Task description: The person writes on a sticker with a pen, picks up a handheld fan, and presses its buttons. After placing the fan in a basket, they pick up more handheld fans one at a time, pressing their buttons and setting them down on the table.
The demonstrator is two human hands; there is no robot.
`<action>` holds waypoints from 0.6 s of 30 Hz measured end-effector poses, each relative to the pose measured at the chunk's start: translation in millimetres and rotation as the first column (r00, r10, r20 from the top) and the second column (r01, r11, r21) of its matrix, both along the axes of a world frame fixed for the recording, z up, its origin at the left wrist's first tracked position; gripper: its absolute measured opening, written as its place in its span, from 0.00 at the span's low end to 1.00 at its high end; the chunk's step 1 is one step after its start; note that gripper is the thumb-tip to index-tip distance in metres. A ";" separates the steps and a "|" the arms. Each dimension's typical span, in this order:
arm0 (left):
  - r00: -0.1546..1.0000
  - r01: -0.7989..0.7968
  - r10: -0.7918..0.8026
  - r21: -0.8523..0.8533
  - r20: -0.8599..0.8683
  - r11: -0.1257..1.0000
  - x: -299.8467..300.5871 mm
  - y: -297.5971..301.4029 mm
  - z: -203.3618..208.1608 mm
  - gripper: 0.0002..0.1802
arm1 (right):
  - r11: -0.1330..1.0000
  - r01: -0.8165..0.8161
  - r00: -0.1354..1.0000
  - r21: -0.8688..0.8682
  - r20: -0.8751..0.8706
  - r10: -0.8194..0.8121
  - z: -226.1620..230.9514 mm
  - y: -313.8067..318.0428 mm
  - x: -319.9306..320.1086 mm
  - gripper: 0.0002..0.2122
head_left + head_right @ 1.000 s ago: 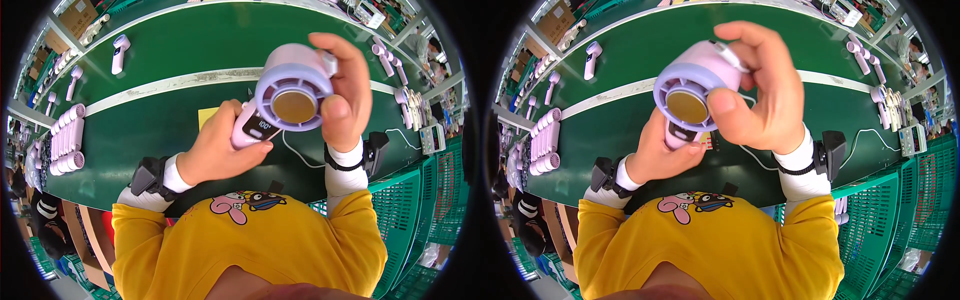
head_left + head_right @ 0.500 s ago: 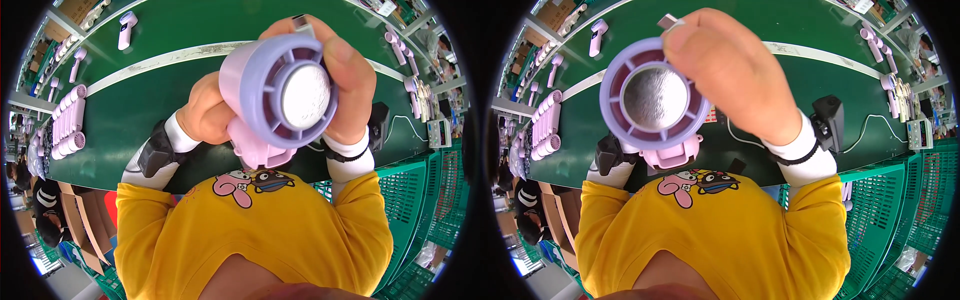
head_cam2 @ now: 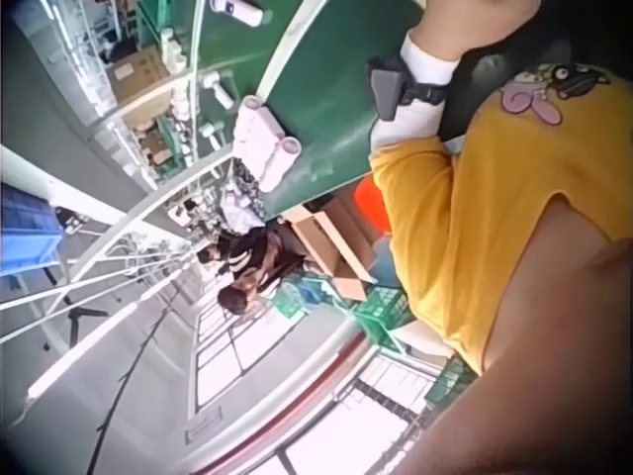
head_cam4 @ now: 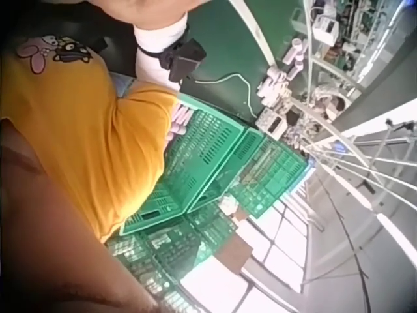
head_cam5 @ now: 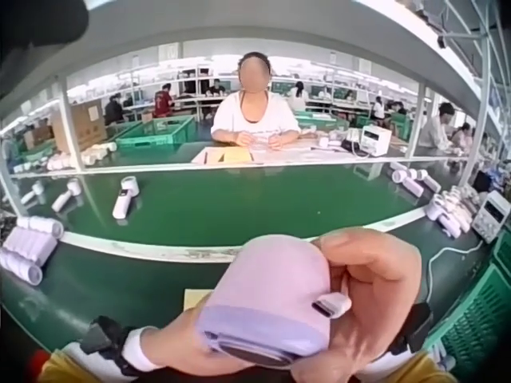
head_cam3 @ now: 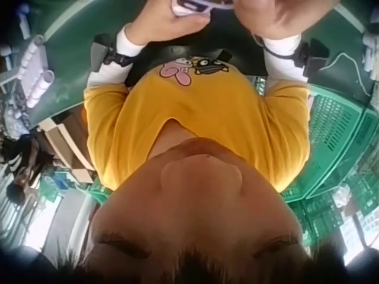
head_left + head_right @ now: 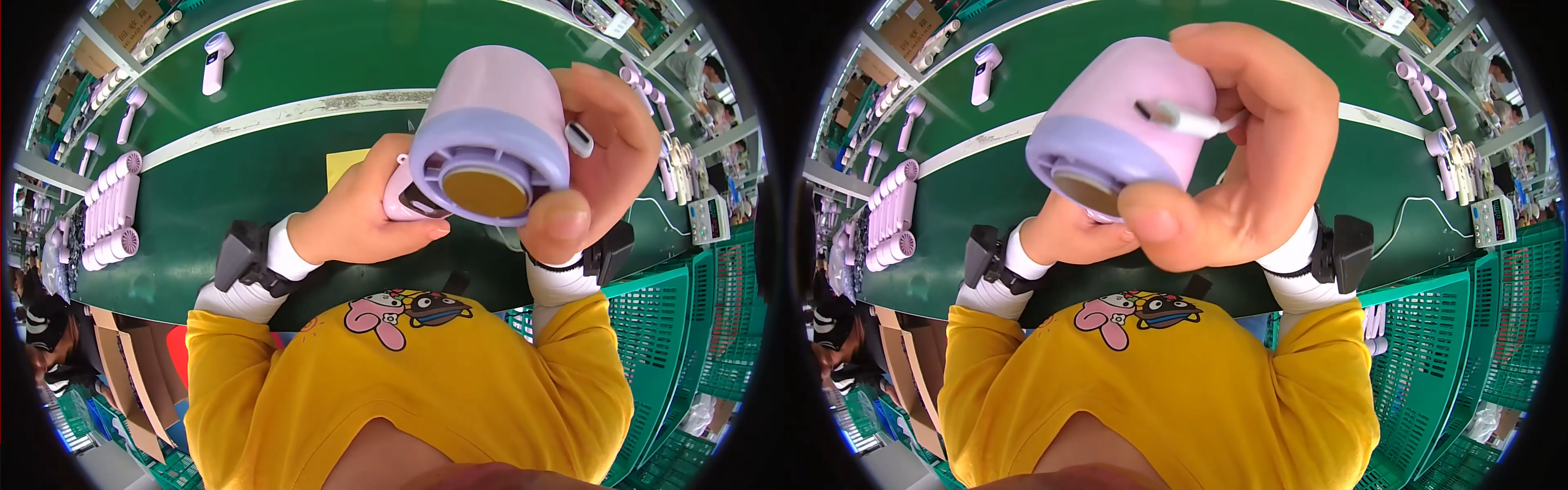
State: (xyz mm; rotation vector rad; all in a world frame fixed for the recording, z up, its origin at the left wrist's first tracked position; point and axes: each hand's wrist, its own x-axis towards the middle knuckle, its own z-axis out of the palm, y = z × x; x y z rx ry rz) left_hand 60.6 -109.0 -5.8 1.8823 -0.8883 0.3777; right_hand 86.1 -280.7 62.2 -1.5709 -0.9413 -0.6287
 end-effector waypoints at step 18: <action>0.498 0.120 0.469 -0.594 0.729 0.796 -97.2 17.4 89.0 0.25 | 0.975 -0.218 0.921 0.036 -0.322 0.218 -6.6 24.3 8.3 0.11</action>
